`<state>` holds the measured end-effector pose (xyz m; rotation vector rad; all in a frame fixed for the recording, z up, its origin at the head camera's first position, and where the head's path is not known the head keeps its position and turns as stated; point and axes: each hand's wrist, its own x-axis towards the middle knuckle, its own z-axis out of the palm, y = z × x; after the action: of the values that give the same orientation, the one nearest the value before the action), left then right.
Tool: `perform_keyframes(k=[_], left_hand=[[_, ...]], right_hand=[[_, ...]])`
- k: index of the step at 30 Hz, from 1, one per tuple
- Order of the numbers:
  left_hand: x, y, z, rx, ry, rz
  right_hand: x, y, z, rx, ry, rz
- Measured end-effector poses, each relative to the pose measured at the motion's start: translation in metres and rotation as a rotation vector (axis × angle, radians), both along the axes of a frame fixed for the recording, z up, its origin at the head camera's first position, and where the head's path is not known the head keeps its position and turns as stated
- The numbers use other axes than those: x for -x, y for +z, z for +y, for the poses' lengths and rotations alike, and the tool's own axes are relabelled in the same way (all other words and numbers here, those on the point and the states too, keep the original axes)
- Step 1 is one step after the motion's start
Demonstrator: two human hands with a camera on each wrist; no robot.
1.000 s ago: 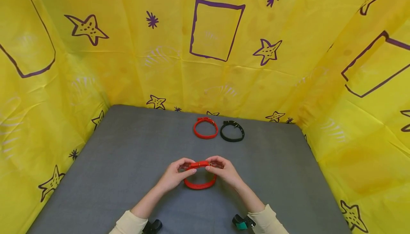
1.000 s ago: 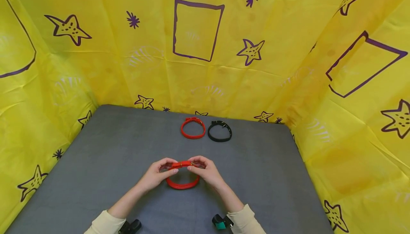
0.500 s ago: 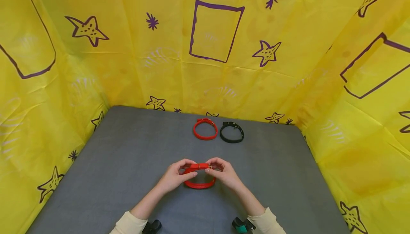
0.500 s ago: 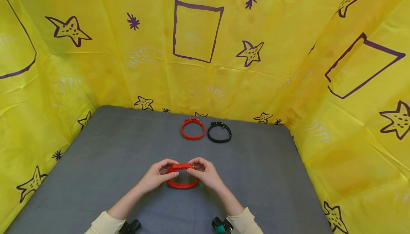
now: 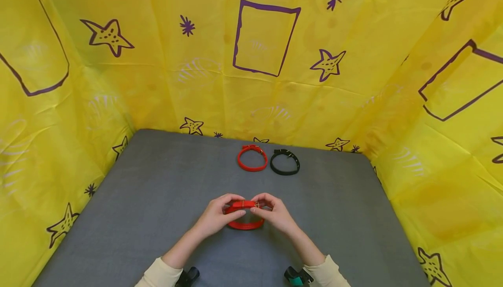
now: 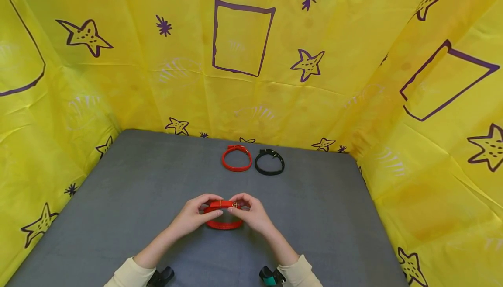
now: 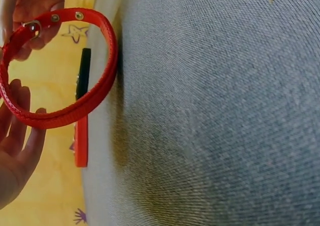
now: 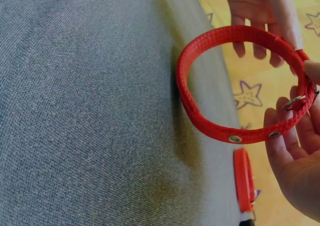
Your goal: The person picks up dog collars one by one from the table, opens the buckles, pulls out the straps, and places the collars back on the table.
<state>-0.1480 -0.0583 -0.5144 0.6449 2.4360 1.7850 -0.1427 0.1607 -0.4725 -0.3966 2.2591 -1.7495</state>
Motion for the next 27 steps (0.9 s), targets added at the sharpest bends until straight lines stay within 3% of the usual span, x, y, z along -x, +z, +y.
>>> perform_keyframes(k=[15,27], left_hand=[[-0.005,0.006,0.003,0.073,0.032,0.129],[-0.006,0.005,0.004,0.100,0.020,0.164]], right_hand=[[-0.002,-0.001,-0.001,-0.032,0.020,0.101],[-0.005,0.008,-0.005,-0.070,0.047,0.165]])
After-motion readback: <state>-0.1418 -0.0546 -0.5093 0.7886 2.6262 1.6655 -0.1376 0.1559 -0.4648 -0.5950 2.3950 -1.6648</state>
